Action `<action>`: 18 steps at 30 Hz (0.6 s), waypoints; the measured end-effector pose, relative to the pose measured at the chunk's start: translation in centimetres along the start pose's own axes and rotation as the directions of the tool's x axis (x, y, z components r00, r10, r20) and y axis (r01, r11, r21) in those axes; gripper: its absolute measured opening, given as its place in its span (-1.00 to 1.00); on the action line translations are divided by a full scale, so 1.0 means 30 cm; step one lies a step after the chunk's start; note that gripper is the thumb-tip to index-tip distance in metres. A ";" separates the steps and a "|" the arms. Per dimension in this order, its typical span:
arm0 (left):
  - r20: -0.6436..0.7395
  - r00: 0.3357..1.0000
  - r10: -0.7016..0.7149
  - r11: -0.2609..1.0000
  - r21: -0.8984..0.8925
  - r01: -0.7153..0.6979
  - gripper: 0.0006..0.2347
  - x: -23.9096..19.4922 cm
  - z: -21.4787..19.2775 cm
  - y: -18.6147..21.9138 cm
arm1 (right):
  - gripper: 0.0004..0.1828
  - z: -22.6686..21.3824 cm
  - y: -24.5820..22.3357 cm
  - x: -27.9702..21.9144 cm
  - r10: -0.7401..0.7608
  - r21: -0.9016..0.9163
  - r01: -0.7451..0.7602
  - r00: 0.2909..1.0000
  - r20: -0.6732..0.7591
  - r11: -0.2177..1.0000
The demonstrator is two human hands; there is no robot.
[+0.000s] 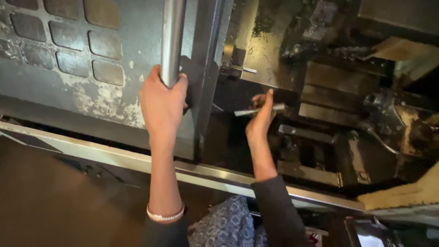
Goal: The person retrieves metal rods from a machine, measures them with a caliper, and places them into a green bin. The person repeats this process for multiple rods, ensuring each is measured before storage.
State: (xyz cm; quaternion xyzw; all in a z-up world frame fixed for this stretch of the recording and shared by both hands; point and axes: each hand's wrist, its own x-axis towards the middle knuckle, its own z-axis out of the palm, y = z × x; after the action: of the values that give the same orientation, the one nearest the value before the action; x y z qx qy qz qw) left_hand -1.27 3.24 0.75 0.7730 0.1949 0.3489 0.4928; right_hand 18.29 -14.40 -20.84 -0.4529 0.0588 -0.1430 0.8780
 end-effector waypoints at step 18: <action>0.003 0.997 -0.081 0.996 0.032 0.081 -0.77 -0.017 0.000 0.008 | -0.48 0.057 0.357 0.675 0.357 0.542 -0.312 0.934 0.025 0.780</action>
State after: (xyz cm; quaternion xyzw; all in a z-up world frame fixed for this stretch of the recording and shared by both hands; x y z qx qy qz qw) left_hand -1.63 2.80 0.79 0.7730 0.2306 0.3238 0.4943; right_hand 40.09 -13.35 -28.02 -0.1647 0.1303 -0.0133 0.9776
